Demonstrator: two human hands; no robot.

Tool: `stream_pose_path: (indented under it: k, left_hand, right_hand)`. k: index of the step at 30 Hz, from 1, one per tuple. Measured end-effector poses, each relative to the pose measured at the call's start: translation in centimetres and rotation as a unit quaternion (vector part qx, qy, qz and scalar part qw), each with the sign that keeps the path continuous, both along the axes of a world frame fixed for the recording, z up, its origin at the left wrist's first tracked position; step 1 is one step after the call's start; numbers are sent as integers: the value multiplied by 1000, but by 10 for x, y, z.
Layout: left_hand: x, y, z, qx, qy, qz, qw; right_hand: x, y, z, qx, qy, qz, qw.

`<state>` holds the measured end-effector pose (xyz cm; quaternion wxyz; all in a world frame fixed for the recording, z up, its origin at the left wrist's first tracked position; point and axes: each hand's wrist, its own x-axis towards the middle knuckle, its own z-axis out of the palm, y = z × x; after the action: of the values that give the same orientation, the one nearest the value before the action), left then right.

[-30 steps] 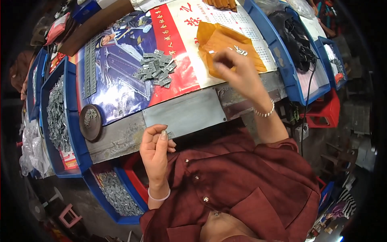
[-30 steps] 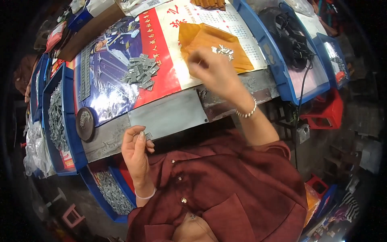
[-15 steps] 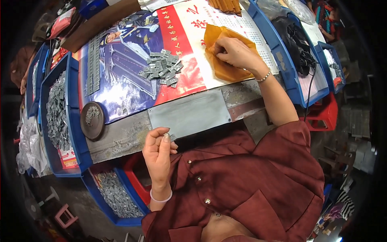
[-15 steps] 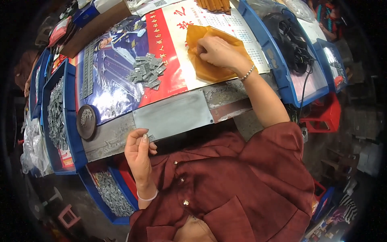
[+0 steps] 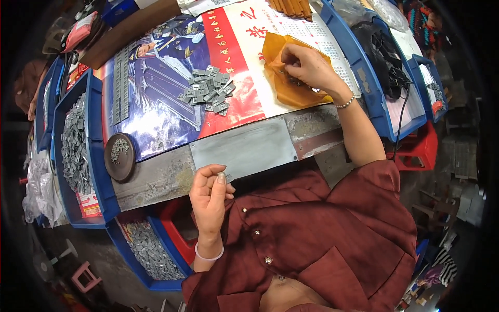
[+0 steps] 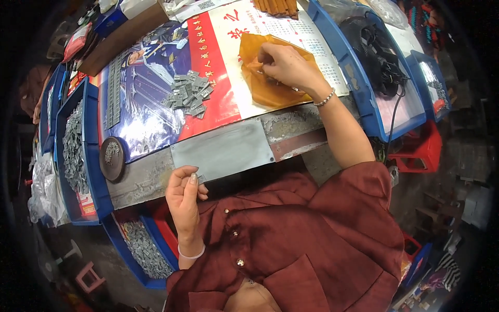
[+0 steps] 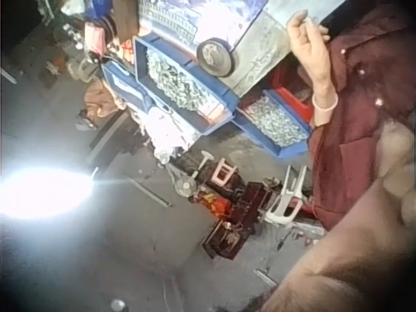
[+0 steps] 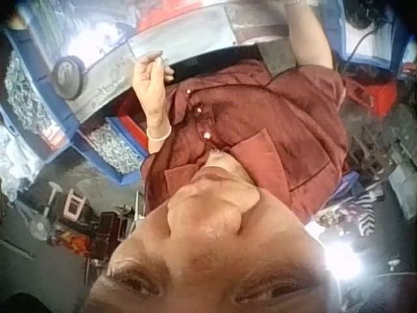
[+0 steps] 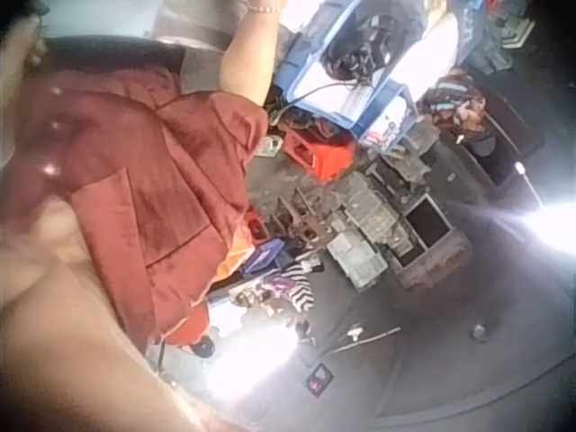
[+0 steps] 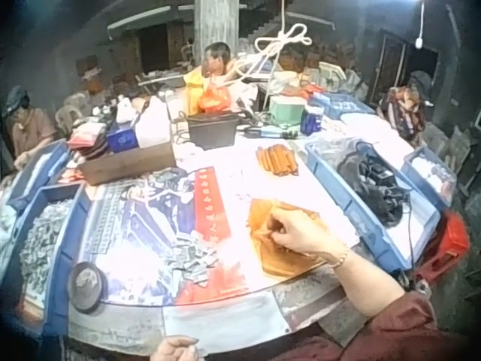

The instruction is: Manually inserting small metal pins into plastic hardware components at a workbench.

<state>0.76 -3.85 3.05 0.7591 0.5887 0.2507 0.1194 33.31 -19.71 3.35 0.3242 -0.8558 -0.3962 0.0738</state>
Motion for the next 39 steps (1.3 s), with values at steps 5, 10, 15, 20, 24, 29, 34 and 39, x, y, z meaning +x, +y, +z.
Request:
stream_pose_path:
  k: [5,10,15,20,24,29,34,39]
  left_hand:
    - [6,-6,2,-7,11,-6,1000]
    - [10,-8,4,-1,17,-17,1000]
    - [22,-12,14,-2,16,-51,999]
    - [25,-11,18,-26,7,-76,997]
    - [22,-9,15,-59,-6,-48,997]
    - [17,-8,11,-68,-15,-26,997]
    - [18,-4,11,-87,-8,-22,996]
    - [18,-3,10,-92,-5,-20,996]
  right_hand:
    - [-2,-11,0,105,177,-30,978]
    - [-58,1,24,206,409,15,889]
    - [-113,10,32,188,505,90,838]
    - [-154,22,23,206,240,135,939]
    - [-166,29,21,211,-37,211,954]
    - [-174,33,24,198,-109,223,948]
    - [-175,33,23,213,-87,230,945]
    - [-174,27,19,225,154,151,950]
